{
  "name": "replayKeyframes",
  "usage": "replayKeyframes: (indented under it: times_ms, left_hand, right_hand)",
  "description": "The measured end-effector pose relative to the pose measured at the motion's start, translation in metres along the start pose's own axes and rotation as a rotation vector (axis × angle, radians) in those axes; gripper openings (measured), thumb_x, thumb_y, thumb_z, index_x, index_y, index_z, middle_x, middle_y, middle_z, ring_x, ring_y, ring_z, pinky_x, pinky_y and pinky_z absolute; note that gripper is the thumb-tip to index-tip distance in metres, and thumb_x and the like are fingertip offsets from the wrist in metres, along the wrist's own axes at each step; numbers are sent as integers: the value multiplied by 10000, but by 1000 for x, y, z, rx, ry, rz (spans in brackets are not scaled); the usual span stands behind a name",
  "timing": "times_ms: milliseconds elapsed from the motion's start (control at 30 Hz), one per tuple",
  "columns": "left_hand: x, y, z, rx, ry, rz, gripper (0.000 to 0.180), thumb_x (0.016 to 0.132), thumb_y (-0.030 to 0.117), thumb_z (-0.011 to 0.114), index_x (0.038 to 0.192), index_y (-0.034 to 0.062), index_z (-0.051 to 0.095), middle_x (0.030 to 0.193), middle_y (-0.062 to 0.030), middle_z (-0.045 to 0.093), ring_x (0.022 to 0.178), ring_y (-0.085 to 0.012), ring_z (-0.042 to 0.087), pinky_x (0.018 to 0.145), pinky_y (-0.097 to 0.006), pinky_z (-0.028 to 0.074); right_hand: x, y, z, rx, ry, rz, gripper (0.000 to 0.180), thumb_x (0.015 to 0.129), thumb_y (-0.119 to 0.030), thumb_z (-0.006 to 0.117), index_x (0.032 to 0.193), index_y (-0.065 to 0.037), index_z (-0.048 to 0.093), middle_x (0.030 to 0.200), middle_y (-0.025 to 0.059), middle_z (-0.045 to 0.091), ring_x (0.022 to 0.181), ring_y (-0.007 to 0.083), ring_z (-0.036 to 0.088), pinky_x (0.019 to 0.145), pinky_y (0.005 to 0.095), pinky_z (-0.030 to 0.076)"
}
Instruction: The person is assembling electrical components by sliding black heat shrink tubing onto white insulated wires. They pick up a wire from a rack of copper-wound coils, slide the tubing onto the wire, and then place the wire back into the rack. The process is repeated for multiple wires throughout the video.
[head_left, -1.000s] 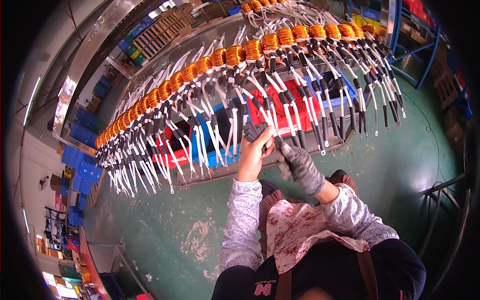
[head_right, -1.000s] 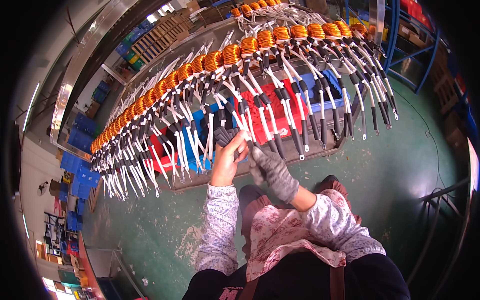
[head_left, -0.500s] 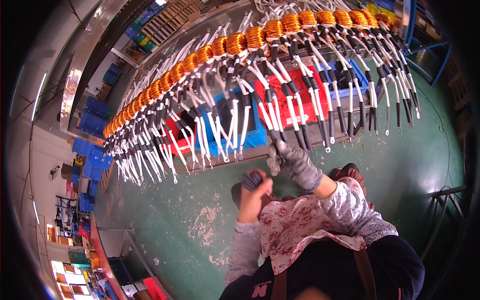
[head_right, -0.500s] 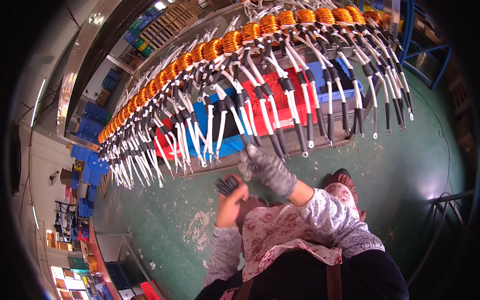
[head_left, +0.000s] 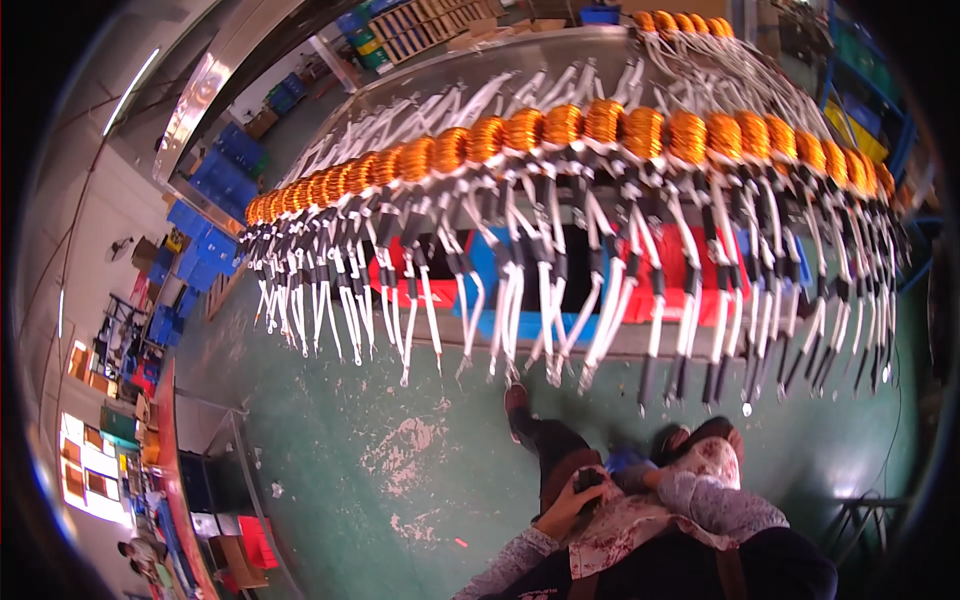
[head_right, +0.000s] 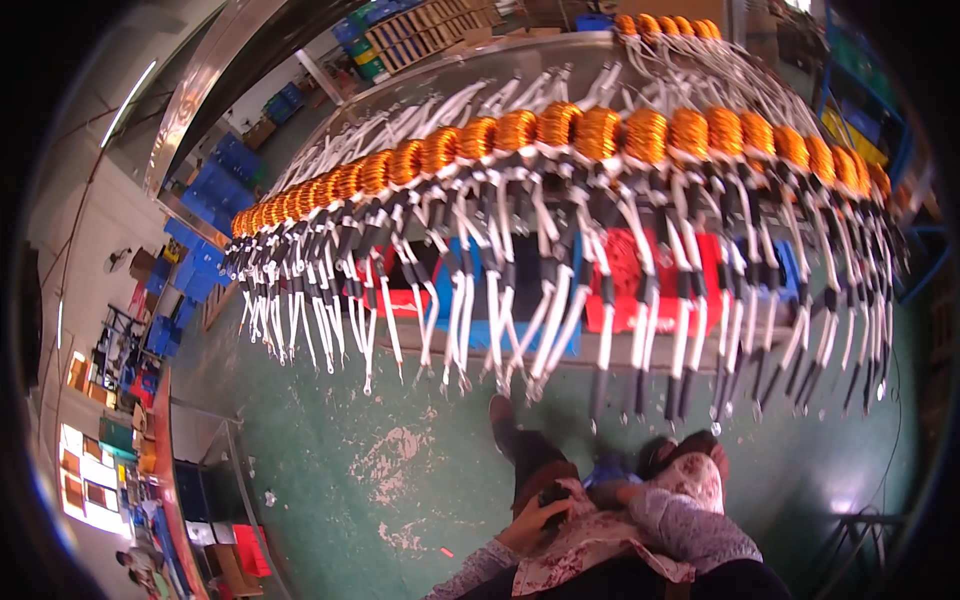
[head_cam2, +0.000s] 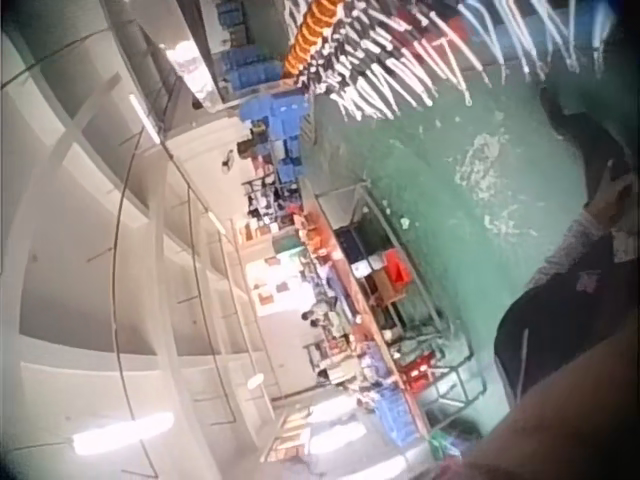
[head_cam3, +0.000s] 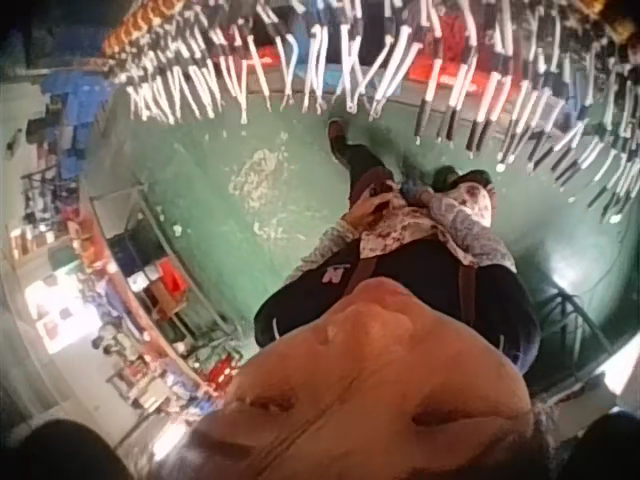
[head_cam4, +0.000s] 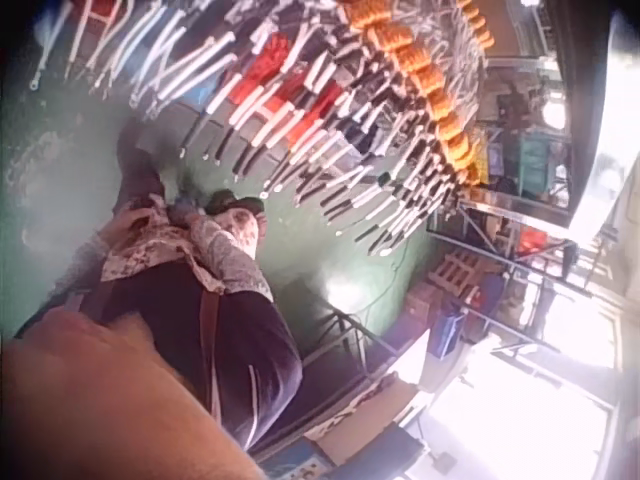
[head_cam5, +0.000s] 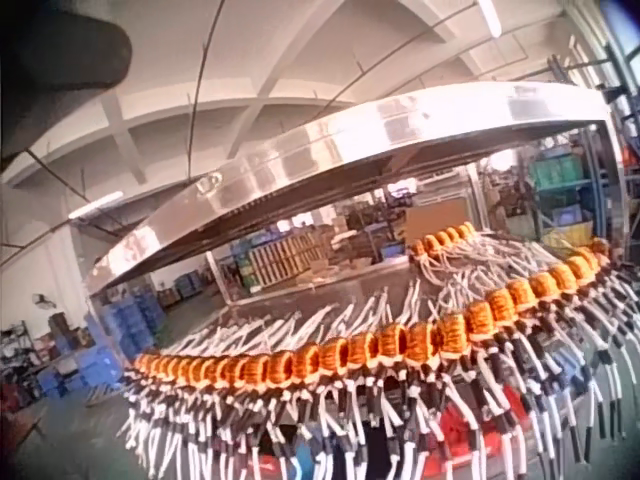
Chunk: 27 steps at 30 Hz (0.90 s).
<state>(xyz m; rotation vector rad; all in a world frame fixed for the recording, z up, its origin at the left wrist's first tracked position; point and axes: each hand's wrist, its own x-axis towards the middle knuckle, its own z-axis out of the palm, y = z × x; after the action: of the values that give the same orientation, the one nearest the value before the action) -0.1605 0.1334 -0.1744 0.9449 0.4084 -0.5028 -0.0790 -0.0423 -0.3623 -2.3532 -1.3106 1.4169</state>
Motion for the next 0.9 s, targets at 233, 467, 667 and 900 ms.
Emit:
replayKeyframes:
  times_ms: [233, 467, 667, 900]
  left_hand:
    - [54, 22, -20, 87, -79, 21, 262, 878, 167, 605, 1069, 6, 528, 834, -32, 581, 763, -112, 573, 702, -260, 462]
    - [56, 84, -30, 245, 66, -94, 268, 842, 167, 660, 1018, 2, 543, 775, -31, 603, 714, -113, 590, 637, -269, 498]
    - [33, 88, -109, 518, 17, -223, 399, 866, 184, 628, 1189, -19, 509, 932, -57, 627, 872, -162, 606, 687, -310, 491]
    - [41, 169, -193, 1020, -232, 94, 439, 810, 222, 701, 1144, -1, 526, 888, -82, 614, 829, -203, 609, 715, -327, 489]
  right_hand:
    - [24, 4, -27, 246, 9, 41, 326, 851, -264, 510, 1111, -98, 614, 1082, 162, 622, 984, 295, 615, 805, 395, 492]
    - [37, -14, -51, 403, -69, 56, 345, 851, -266, 519, 1140, -92, 592, 1082, 155, 622, 978, 289, 614, 792, 395, 494]
    - [63, -49, -82, 500, -35, 59, 364, 852, -267, 527, 1165, -87, 573, 1082, 150, 622, 973, 284, 613, 782, 394, 495]
    - [138, -135, -105, 603, 114, 96, 390, 853, -269, 537, 1195, -81, 551, 1082, 143, 622, 966, 278, 612, 769, 394, 496]
